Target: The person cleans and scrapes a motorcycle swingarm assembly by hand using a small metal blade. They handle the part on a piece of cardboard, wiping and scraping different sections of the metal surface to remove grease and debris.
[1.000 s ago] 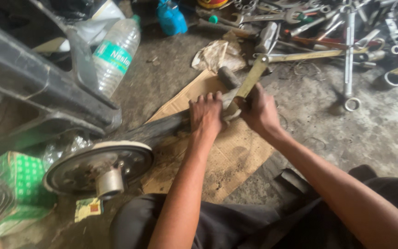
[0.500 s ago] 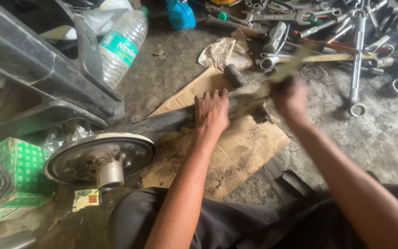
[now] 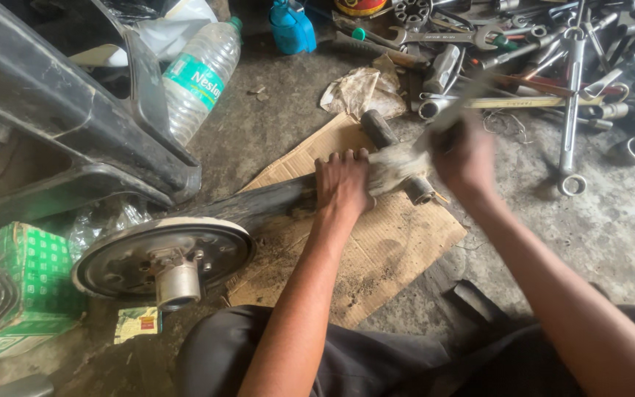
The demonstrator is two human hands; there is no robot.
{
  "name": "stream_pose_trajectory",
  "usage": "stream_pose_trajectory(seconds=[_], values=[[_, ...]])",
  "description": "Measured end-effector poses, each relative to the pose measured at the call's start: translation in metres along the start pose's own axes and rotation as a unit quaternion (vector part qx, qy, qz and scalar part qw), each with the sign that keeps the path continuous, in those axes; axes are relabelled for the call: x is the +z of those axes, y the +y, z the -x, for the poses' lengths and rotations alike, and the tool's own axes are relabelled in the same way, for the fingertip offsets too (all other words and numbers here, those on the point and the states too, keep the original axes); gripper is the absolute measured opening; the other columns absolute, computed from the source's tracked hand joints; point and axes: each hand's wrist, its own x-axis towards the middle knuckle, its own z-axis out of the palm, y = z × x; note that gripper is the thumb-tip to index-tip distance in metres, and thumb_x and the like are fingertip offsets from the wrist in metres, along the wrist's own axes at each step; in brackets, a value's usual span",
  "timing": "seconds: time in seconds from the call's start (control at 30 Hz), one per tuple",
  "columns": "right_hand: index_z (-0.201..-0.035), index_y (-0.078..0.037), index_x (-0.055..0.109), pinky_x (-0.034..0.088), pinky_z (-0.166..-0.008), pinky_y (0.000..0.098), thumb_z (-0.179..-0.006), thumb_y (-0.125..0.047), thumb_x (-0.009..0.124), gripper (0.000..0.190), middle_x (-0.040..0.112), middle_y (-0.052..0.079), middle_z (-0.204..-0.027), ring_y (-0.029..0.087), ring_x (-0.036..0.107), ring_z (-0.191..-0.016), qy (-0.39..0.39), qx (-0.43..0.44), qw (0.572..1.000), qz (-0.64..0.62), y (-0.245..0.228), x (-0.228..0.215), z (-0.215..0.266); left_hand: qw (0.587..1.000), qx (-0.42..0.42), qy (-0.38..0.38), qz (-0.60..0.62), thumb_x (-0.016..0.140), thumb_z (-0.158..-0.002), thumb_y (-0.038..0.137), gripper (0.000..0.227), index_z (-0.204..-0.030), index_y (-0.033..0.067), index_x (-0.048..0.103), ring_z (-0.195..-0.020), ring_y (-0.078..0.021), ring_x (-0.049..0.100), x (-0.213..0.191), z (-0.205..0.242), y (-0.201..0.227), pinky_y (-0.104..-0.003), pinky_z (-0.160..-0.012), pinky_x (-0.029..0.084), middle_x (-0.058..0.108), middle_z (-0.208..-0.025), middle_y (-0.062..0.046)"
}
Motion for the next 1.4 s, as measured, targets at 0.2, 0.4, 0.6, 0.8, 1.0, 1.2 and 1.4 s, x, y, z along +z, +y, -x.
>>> stream_pose_trajectory(seconds=[0.2,0.4,0.6,0.8,1.0,1.2,1.4], values=[[-0.101,-0.003,0.063,0.05,-0.035,0.0274,-0.109,-0.019,0.049,0.022,0.065,0.01,-0.082,0.016,0.057,-0.051,-0.139,-0.192,0.927,0.29,-0.015,0.027,0.027,0.988,-0.134,-0.064,0.051,0.083,-0.08,0.023,0.039,-0.114,0.0084,0.069,-0.121,-0.0314,0.057,-0.045,0.017,0.006,-0.064,-0.117,0.028,0.066,-0.121,-0.012],[-0.155,-0.002,0.036,0.046,-0.036,0.0282,-0.118,-0.023,0.036,0.043,0.066,0.011,-0.072,0.014,0.053,-0.047,-0.22,-0.076,0.868,0.439,-0.018,0.007,0.02,0.943,-0.259,-0.207,0.034,0.096,-0.07,0.039,0.069,-0.126,0.0116,0.066,-0.143,-0.0458,0.039,-0.112,0.045,-0.025,-0.08,-0.112,0.014,0.052,-0.147,-0.015],[-0.155,-0.013,0.03,0.041,-0.023,0.0179,-0.102,-0.02,0.049,0.057,0.06,0.002,-0.067,0.003,0.046,-0.037,-0.106,-0.321,0.694,0.635,-0.017,0.047,0.04,0.941,-0.285,-0.176,0.058,0.096,-0.064,0.033,0.08,-0.134,0.0085,0.066,-0.138,-0.0441,0.051,-0.098,0.038,-0.029,-0.081,-0.114,0.02,0.058,-0.148,-0.014],[-0.152,-0.013,0.043,0.043,-0.034,0.0289,-0.11,-0.024,0.05,0.044,0.064,0.007,-0.065,0.012,0.05,-0.042,-0.186,0.016,0.885,0.426,-0.009,0.001,0.004,0.933,-0.294,-0.202,0.047,0.105,-0.057,0.031,0.098,-0.139,0.007,0.058,-0.14,-0.0445,0.045,-0.119,0.036,-0.027,-0.077,-0.112,0.026,0.05,-0.151,-0.016],[-0.159,-0.019,0.036,0.045,-0.032,0.031,-0.106,-0.013,0.043,0.053,0.067,0.013,-0.072,0.014,0.049,-0.04,-0.131,-0.124,0.906,0.384,-0.031,0.027,0.039,0.944,-0.294,-0.146,0.034,0.087,-0.076,0.028,0.064,-0.133,0.0072,0.066,-0.132,-0.0456,0.055,-0.09,0.023,-0.036,-0.076,-0.109,0.035,0.061,-0.141,-0.018],[-0.158,-0.014,0.033,0.045,-0.041,0.0291,-0.101,-0.022,0.047,0.06,0.063,0.009,-0.08,0.017,0.05,-0.049,-0.204,-0.234,0.632,0.71,0.007,0.051,0.014,0.956,-0.242,-0.165,0.005,0.091,-0.075,0.029,0.065,-0.131,0.0055,0.068,-0.129,-0.0417,0.059,-0.092,0.025,-0.035,-0.069,-0.106,0.043,0.064,-0.137,-0.018],[-0.142,-0.015,0.052,0.04,-0.031,0.0282,-0.102,-0.015,0.05,0.04,0.053,0.003,-0.056,0.011,0.04,-0.037,-0.209,0.004,0.901,0.38,0.002,0.022,0.004,0.956,-0.245,-0.161,0.002,0.084,-0.082,0.025,0.057,-0.131,0.0061,0.065,-0.13,-0.0421,0.055,-0.101,0.028,-0.031,-0.071,-0.104,0.042,0.059,-0.14,-0.016]])
